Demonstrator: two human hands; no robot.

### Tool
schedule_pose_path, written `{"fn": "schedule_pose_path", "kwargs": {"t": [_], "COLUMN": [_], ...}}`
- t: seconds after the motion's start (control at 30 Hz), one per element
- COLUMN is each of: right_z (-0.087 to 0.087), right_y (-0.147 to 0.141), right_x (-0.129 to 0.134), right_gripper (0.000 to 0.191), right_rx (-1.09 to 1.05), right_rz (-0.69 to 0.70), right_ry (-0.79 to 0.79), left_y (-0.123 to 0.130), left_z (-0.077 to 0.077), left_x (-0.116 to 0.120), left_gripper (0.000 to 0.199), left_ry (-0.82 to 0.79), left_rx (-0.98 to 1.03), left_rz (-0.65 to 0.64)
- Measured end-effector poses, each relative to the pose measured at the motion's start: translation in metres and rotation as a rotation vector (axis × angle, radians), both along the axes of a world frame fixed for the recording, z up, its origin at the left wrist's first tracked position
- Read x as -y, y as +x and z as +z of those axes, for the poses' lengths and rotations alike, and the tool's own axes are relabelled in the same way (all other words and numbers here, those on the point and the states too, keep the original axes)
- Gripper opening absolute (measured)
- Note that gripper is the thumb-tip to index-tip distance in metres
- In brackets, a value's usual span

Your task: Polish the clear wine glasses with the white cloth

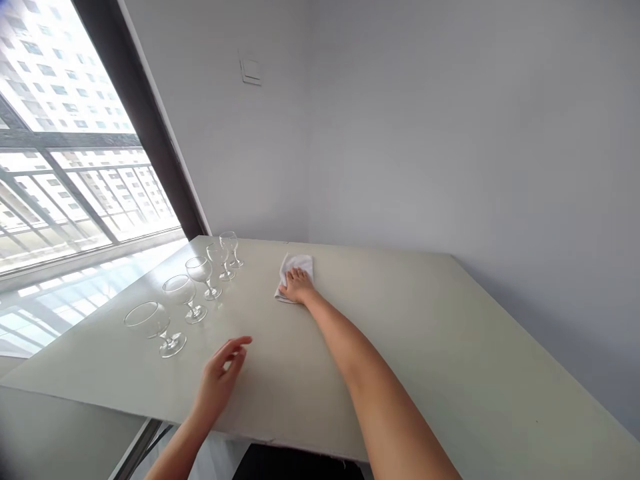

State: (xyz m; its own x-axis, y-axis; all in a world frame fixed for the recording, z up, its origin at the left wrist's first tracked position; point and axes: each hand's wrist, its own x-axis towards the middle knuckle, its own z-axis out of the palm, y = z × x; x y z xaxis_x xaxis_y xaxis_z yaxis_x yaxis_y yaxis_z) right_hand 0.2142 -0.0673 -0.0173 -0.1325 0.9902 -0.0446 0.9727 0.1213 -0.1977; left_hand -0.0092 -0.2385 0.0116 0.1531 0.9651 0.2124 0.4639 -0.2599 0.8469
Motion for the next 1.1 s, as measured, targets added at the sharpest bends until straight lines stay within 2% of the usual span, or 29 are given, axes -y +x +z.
{"fn": "schedule_pose_path", "kwargs": {"t": [0.17, 0.23, 0.27, 0.33, 0.43, 0.53, 0.67, 0.77, 0.9, 1.0, 1.1], "right_z": [-0.004, -0.004, -0.003, -0.001, 0.001, 0.002, 0.002, 0.004, 0.008, 0.008, 0.004], "right_y": [-0.028, -0.032, -0.033, -0.035, -0.034, -0.031, -0.014, 0.012, 0.048, 0.063, 0.066], "right_x": [0.025, 0.034, 0.039, 0.048, 0.062, 0.073, 0.096, 0.129, 0.185, 0.214, 0.221], "right_gripper": [0.075, 0.075, 0.075, 0.074, 0.071, 0.065, 0.064, 0.067, 0.065, 0.048, 0.039], "right_rx": [-0.025, -0.027, -0.027, -0.025, -0.02, -0.025, -0.041, -0.085, -0.222, -0.403, -0.538], "right_rz": [0.091, 0.113, 0.125, 0.151, 0.179, 0.205, 0.312, 0.359, 0.434, 0.36, 0.22], "right_ry": [0.002, 0.005, 0.009, 0.021, 0.054, 0.073, 0.06, 0.032, -0.029, -0.035, 0.027], "left_y": [0.085, 0.12, 0.134, 0.152, 0.15, 0.127, 0.092, 0.077, 0.072, 0.076, 0.08], "left_z": [0.042, 0.049, 0.049, 0.041, 0.022, 0.006, -0.005, -0.006, 0.001, 0.008, 0.012], "left_x": [0.021, 0.027, 0.028, 0.021, -0.007, -0.045, -0.098, -0.141, -0.195, -0.226, -0.252], "left_gripper": [0.042, 0.041, 0.041, 0.041, 0.04, 0.035, 0.024, 0.032, 0.046, 0.05, 0.041], "left_ry": [0.385, 0.492, 0.528, 0.554, 0.529, 0.415, 0.105, 0.016, -0.035, -0.066, -0.108], "left_rx": [-0.196, -0.233, -0.243, -0.276, -0.336, -0.31, -0.12, -0.06, 0.004, 0.026, 0.041], "left_rz": [-0.683, -0.914, -0.966, -0.951, -0.834, -0.688, -0.27, 0.022, 0.351, 0.551, 0.724]}}
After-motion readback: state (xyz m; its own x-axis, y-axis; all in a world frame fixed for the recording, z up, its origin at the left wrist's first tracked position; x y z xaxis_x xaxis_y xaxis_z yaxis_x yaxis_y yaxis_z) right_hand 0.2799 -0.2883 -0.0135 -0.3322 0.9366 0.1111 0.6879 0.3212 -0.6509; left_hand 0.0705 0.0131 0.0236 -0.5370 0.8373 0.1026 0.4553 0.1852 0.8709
